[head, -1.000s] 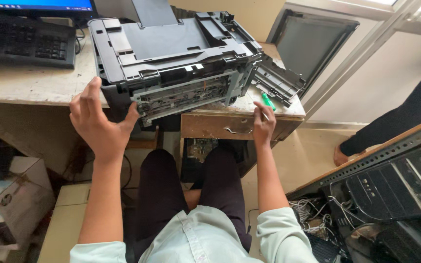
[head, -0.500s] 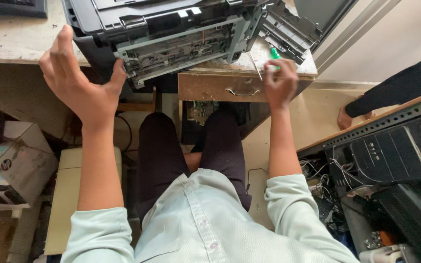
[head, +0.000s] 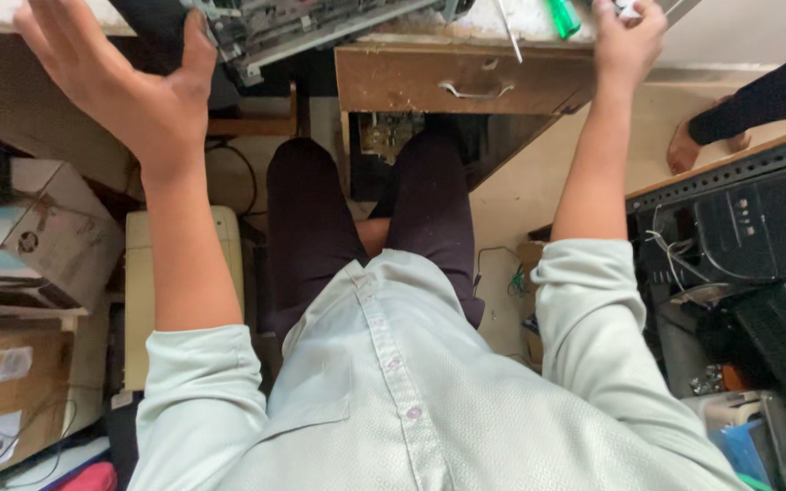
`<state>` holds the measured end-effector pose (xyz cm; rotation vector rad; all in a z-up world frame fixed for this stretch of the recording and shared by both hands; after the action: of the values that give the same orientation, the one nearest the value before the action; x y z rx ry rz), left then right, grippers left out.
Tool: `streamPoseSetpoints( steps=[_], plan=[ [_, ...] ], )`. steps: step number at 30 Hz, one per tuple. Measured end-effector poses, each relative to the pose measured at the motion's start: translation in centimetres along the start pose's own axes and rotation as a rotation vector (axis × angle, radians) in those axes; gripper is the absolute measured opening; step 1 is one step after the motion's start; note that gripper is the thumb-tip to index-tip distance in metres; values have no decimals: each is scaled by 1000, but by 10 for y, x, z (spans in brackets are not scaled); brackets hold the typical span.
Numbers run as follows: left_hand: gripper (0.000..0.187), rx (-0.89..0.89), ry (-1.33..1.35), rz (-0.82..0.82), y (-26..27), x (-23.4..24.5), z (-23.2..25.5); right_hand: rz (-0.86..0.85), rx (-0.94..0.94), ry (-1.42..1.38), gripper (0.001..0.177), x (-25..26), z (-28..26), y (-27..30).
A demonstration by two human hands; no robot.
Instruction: The person uses a screwdriver to remove screws from the side of a disassembled printer. They then reattach a side panel to the printer body, aligning it and pressing it into place.
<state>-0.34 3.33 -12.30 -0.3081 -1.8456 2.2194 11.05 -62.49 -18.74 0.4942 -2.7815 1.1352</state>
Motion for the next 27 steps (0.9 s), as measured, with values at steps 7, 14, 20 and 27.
streamPoseSetpoints(
  steps=[7,14,20,27],
  plan=[
    [84,54,96,-12,-24,7,19,-411,-583,-254,21,24,-58,-14],
    [81,65,86,-33,-44,23,41,-517,-1069,-968,32,73,-88,23],
    [81,86,37,-74,-51,26,46,-354,-713,-1318,45,90,-127,35],
    [75,92,-57,-68,-64,27,59,-56,-46,-859,82,120,-211,122]
  ],
)
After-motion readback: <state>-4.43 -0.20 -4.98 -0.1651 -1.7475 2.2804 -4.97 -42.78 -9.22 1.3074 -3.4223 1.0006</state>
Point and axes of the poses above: each hand's wrist, its own y-axis away from the middle knuckle, its own x-axis out of the back of the hand, z = x × y, the point moved 2 cm from there along -y, towards the middle knuckle, and after that the axes turned 15 degrees about z, right-handed, at the moved point
